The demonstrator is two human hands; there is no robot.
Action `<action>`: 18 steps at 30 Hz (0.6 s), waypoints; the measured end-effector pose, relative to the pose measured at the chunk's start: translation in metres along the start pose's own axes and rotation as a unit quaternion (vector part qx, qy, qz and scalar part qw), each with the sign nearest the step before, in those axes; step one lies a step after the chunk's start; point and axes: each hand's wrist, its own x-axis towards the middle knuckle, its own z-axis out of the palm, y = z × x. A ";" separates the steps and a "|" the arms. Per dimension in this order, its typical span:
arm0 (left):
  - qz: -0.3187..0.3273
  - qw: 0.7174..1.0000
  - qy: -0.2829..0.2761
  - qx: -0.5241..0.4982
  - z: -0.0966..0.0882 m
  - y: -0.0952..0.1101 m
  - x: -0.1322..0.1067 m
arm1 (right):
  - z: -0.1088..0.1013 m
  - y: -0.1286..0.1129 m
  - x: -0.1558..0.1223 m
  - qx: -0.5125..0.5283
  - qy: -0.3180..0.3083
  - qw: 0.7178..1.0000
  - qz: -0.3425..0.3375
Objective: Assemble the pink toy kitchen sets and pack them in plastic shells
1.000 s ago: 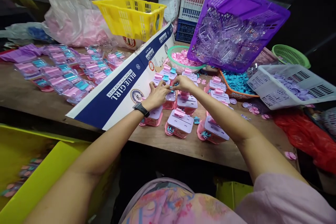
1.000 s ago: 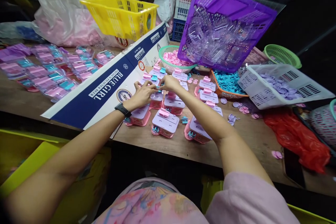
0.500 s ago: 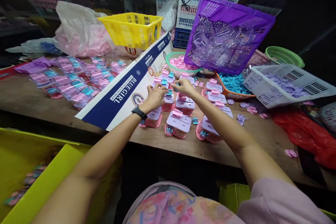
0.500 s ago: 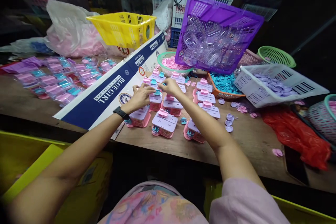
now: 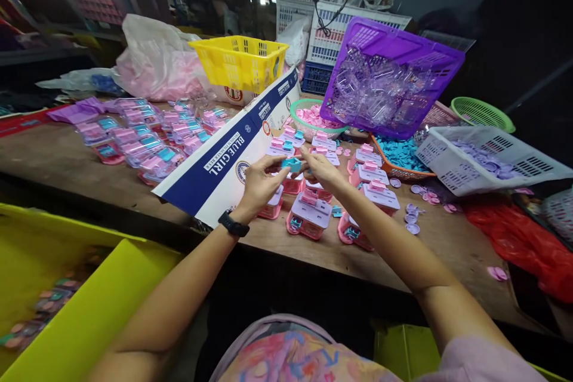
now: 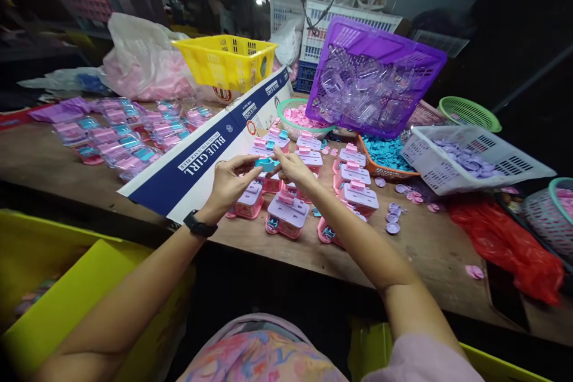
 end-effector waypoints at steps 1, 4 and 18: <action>-0.037 0.999 0.006 -0.037 -0.005 0.001 -0.001 | -0.001 0.000 0.000 -0.002 0.004 1.000 0.005; -0.106 0.989 -0.006 -0.103 -0.017 0.003 -0.002 | 0.000 0.002 0.000 -0.023 -0.013 1.000 -0.002; -0.016 0.976 -0.160 0.147 -0.014 -0.010 -0.013 | -0.136 -0.018 -0.083 -0.315 -0.126 0.933 0.118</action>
